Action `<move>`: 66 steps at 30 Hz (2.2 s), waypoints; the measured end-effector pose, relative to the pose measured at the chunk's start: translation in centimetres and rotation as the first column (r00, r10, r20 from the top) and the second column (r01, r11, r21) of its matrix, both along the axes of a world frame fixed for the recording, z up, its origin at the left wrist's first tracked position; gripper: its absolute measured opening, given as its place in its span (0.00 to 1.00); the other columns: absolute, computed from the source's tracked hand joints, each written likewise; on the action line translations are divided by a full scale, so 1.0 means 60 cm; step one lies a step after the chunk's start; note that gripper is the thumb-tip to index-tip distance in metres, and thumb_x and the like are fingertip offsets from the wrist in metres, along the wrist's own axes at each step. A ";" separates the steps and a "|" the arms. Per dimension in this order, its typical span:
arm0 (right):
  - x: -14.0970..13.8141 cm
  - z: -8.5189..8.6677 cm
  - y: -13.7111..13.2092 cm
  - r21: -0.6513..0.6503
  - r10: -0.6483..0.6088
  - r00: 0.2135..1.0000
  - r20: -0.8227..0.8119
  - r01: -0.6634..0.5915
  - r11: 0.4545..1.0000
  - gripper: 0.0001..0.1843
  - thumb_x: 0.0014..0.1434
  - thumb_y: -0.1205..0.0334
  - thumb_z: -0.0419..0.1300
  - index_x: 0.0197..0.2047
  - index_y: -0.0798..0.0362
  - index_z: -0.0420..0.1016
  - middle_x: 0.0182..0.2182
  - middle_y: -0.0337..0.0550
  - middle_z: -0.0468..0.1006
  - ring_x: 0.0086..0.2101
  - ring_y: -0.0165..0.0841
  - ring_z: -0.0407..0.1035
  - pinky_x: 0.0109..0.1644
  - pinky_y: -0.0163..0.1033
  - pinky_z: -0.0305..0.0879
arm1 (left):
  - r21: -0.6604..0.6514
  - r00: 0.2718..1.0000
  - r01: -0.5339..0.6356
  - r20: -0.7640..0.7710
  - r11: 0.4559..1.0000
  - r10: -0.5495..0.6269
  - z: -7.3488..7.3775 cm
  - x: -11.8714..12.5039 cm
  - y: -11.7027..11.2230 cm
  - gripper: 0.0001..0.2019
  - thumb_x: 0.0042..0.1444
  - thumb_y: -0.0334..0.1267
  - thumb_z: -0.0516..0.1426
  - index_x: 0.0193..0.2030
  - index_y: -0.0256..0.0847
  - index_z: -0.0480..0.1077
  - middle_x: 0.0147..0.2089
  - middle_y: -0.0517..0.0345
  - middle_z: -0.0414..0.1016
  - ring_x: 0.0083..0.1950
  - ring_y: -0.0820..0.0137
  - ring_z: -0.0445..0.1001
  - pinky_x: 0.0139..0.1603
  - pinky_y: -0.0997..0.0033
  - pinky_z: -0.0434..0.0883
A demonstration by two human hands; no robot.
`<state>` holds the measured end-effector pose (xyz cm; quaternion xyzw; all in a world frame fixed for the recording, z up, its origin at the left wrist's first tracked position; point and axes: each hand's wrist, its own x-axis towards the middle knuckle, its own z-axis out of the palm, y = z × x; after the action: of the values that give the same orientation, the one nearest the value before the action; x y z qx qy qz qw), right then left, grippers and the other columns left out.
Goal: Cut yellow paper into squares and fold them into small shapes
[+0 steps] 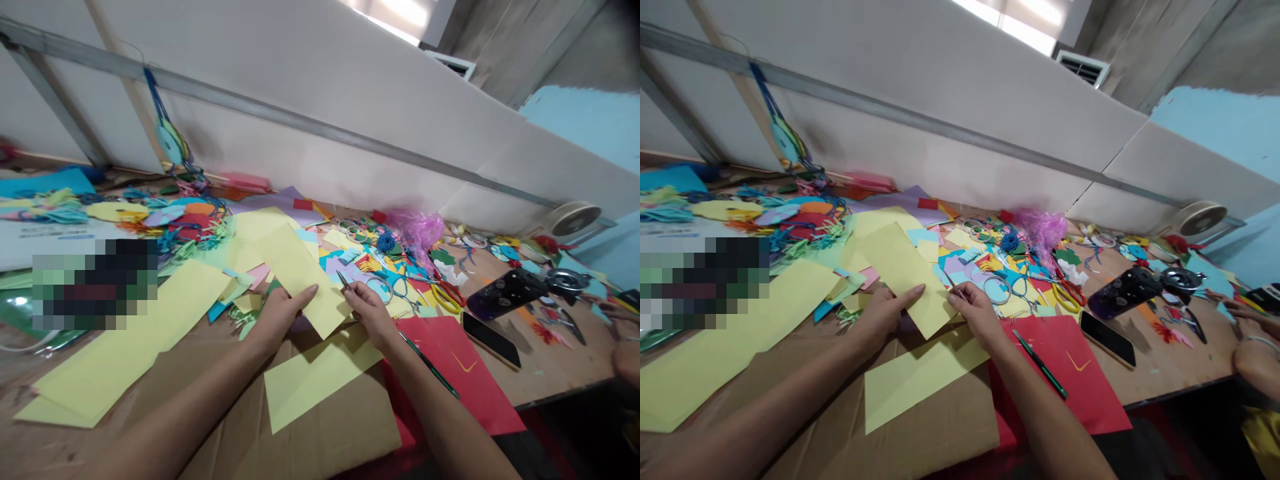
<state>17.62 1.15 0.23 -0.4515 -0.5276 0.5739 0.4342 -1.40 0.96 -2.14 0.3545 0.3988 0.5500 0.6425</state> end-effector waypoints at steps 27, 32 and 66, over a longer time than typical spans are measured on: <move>0.020 0.008 0.008 0.189 -0.004 0.983 0.184 -0.032 0.982 0.17 0.62 0.45 0.60 0.39 0.51 0.72 0.26 0.35 0.64 0.27 0.30 0.59 0.32 0.37 0.55 | -0.145 0.966 -0.188 0.151 0.971 0.210 0.002 0.002 0.012 0.22 0.46 0.39 0.71 0.48 0.35 0.78 0.44 0.46 0.85 0.42 0.60 0.83 0.39 0.68 0.79; 0.021 0.013 0.007 0.212 0.008 0.971 0.239 -0.060 0.975 0.16 0.61 0.46 0.60 0.38 0.51 0.73 0.26 0.35 0.65 0.28 0.31 0.62 0.34 0.37 0.59 | -0.154 0.962 -0.200 0.157 0.968 0.224 0.005 0.004 0.011 0.19 0.47 0.38 0.69 0.46 0.35 0.78 0.43 0.45 0.85 0.43 0.59 0.83 0.41 0.66 0.79; 0.019 0.005 0.005 0.175 0.037 0.949 0.313 -0.096 0.980 0.16 0.65 0.45 0.56 0.37 0.49 0.73 0.30 0.37 0.68 0.31 0.32 0.60 0.35 0.36 0.57 | -0.053 0.995 0.032 0.096 0.998 -0.027 -0.001 0.007 -0.005 0.27 0.47 0.46 0.71 0.51 0.33 0.79 0.49 0.38 0.83 0.45 0.52 0.83 0.45 0.57 0.78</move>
<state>18.74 1.43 0.53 -0.4742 -0.6556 0.4584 0.3677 -0.99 0.63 -2.21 0.3164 0.3773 0.5455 0.6783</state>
